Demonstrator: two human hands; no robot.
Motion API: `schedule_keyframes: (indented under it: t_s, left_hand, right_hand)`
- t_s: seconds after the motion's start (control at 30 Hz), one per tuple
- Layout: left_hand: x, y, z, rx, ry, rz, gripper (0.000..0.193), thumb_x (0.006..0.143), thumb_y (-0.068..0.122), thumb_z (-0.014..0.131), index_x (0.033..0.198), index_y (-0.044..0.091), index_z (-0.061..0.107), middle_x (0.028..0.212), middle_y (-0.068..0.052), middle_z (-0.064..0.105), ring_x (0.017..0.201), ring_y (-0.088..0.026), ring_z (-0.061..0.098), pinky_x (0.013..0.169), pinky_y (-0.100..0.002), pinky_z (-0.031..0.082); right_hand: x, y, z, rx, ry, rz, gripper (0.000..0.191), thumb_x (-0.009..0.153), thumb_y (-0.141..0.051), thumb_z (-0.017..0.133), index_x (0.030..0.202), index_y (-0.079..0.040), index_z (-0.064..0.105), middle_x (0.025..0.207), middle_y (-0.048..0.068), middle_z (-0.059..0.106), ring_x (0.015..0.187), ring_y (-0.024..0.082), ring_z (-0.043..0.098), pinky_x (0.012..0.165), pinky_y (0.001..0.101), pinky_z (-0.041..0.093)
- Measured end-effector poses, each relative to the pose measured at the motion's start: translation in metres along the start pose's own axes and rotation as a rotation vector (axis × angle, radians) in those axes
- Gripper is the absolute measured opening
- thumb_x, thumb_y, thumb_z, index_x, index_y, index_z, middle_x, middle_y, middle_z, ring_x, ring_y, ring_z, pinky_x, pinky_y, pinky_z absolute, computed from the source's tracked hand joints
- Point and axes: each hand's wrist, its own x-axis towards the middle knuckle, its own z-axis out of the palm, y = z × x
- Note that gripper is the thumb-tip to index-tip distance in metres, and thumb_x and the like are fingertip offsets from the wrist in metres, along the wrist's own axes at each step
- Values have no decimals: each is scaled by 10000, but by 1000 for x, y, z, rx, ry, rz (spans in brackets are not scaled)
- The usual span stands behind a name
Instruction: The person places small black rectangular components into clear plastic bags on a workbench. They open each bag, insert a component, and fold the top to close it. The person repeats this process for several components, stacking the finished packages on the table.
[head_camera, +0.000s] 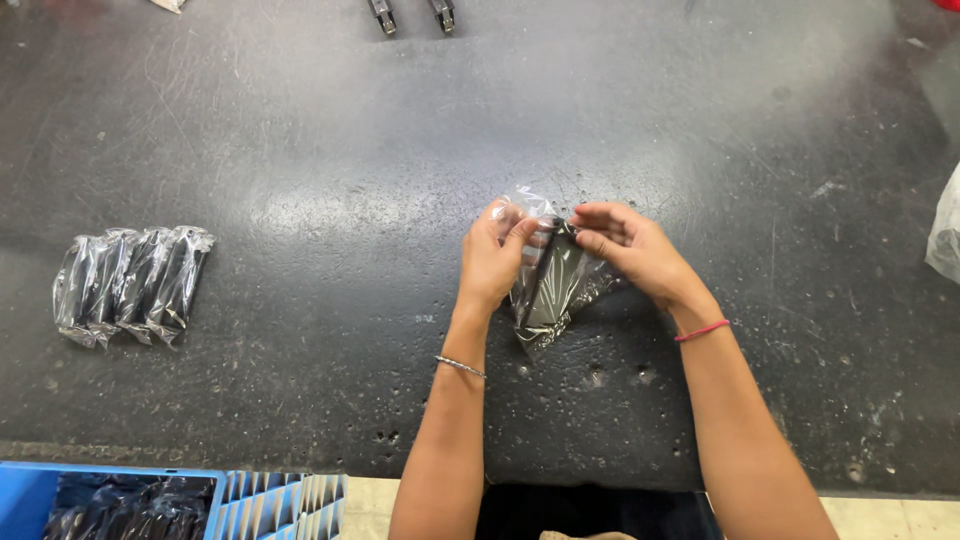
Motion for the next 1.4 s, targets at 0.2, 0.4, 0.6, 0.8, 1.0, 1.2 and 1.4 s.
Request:
schedule_keyframes:
  t_s: [0.2,0.4,0.6,0.8,1.0,1.2,1.4]
  left_hand:
    - [-11,18,5,90,105,138,236,961,253,727,981,22,681,846,-35,750,679,-120,614,561,-241,502]
    - [-11,47,-32,-36,223,231,693,798,457,797,1317,64,560,1137,-64,672,797,-72,612,577,-214,536]
    - [-23,49,-4,470,-163,123,1022,554,335,967,1407,19,500,1109,-102,617,700,-105,572,580,-251,521]
    - [-15,26,-6,156,-42,112,326,838,254,871,1018,-12,810,820,43,737,732,-43,630,654,-195,503]
    - [-15,28,-9,-88,91,52,190,852,128,842,913,27,693,754,-28,669,575,-67,602,491,-229,515]
    - [-20,37,9,11,67,37,149,882,80,745,963,15,639,830,-68,728,695,-118,725,611,-241,585]
    - [-23,33,21,41,-61,182,299,872,49,733,1147,-12,633,1059,-71,716,1030,-187,740,853,-313,643]
  right_hand:
    - [-5,3,1,192,-81,111,396,889,-119,737,1261,-8,655,1057,18,731,934,99,675,826,265,559]
    - [2,12,-12,328,22,23,293,955,-116,722,1216,-5,647,984,13,702,769,53,576,643,203,469]
    - [1,12,-12,324,67,49,278,938,-121,719,1190,-25,648,957,6,692,735,44,565,613,185,453]
    - [-3,7,0,225,-64,82,337,933,-139,720,1252,-51,656,987,-6,700,791,53,608,678,219,496]
    - [-8,-3,2,204,-121,115,365,913,-171,711,1258,-67,655,1051,-28,726,913,59,652,763,240,523]
    - [-7,-1,0,225,-174,113,329,928,-188,731,1214,-40,662,1031,-5,722,890,75,642,768,254,523]
    - [-3,5,-2,217,-117,138,375,910,-188,730,1256,-67,650,1024,-26,708,875,53,627,751,242,514]
